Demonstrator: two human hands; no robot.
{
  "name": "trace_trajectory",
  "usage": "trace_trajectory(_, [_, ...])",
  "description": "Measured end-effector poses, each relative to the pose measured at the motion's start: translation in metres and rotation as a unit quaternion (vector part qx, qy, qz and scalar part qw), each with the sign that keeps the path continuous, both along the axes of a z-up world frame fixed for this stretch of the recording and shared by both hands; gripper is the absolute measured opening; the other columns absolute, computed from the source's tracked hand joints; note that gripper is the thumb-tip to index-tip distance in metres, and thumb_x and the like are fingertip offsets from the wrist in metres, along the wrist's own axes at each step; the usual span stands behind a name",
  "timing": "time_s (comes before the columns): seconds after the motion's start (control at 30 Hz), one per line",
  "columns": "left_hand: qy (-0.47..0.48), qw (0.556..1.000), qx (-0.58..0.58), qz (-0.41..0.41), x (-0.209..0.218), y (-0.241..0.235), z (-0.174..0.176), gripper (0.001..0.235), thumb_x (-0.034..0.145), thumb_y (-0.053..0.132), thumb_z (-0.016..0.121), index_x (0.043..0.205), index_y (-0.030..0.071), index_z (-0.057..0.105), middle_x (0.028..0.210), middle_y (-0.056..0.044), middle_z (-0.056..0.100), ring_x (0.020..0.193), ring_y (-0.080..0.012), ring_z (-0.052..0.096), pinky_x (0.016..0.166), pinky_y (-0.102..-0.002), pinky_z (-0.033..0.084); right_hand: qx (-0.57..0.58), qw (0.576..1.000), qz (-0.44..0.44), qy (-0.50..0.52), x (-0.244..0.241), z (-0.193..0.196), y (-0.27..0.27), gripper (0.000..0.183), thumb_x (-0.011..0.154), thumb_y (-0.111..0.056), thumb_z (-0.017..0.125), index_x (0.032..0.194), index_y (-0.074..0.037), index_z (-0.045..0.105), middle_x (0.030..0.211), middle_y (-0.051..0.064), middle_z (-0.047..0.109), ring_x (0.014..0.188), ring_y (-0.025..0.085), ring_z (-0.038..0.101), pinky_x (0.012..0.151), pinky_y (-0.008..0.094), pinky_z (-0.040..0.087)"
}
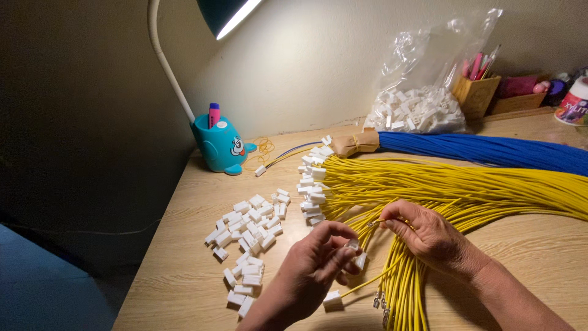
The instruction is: The person repeatedly picks up white plastic connectors and yellow cables from a wooden desk, then inserts the cable ends into the connectors. The person places the assembled cables back onto the desk among other completed units.
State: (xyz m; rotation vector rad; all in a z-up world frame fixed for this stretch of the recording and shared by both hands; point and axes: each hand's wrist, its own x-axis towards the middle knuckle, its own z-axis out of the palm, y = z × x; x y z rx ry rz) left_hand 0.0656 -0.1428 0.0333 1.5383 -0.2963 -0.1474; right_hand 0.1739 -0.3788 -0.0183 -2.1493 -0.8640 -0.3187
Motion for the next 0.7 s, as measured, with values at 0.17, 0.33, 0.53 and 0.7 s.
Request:
trace_trajectory(0.17, [0.067,0.986,-0.124,0.094,0.026,-0.018,-0.029,0.018,0.089,0.000,0.065,0.106,0.004,0.062,0.081,-0.011,0.068,0.062,-0.0195,0.069,0.049,-0.023,0.048,0.102,0.993,0.002,0.066,0.005,-0.001,0.001,0.010,0.086,-0.019,0.067,0.093,-0.015,0.072,0.087,-0.004,0.074,0.080,0.009,0.068,0.080,0.022,0.050])
trace_trajectory(0.33, [0.064,0.979,-0.113,0.159,0.026,-0.010,-0.038,0.022,0.082,-0.006,0.070,0.103,-0.002,0.066,0.076,-0.015,0.073,0.055,-0.0188,0.067,0.047,-0.024,0.051,0.127,0.988,0.044,0.079,0.003,-0.005,0.004,0.011,0.084,-0.016,0.069,0.092,-0.011,0.074,0.086,-0.001,0.073,0.082,0.011,0.069,0.081,0.023,0.051])
trace_trajectory(0.53, [0.054,0.983,-0.075,0.160,0.024,-0.004,-0.035,0.020,0.083,0.003,0.071,0.102,-0.002,0.073,0.074,-0.013,0.073,0.054,-0.0152,0.062,0.046,-0.025,0.053,0.125,0.985,0.047,0.108,0.001,-0.002,0.004,0.008,0.084,-0.016,0.070,0.089,-0.011,0.073,0.084,-0.002,0.070,0.082,0.010,0.065,0.082,0.022,0.047])
trace_trajectory(0.7, [0.007,0.988,-0.026,0.151,0.027,-0.002,-0.046,0.017,0.088,0.005,0.065,0.102,0.003,0.073,0.070,-0.004,0.068,0.051,-0.0112,0.058,0.051,-0.021,0.049,0.091,0.992,0.059,0.057,0.000,0.003,0.004,0.006,0.082,-0.014,0.072,0.088,-0.013,0.070,0.082,-0.003,0.068,0.076,0.009,0.064,0.077,0.021,0.049])
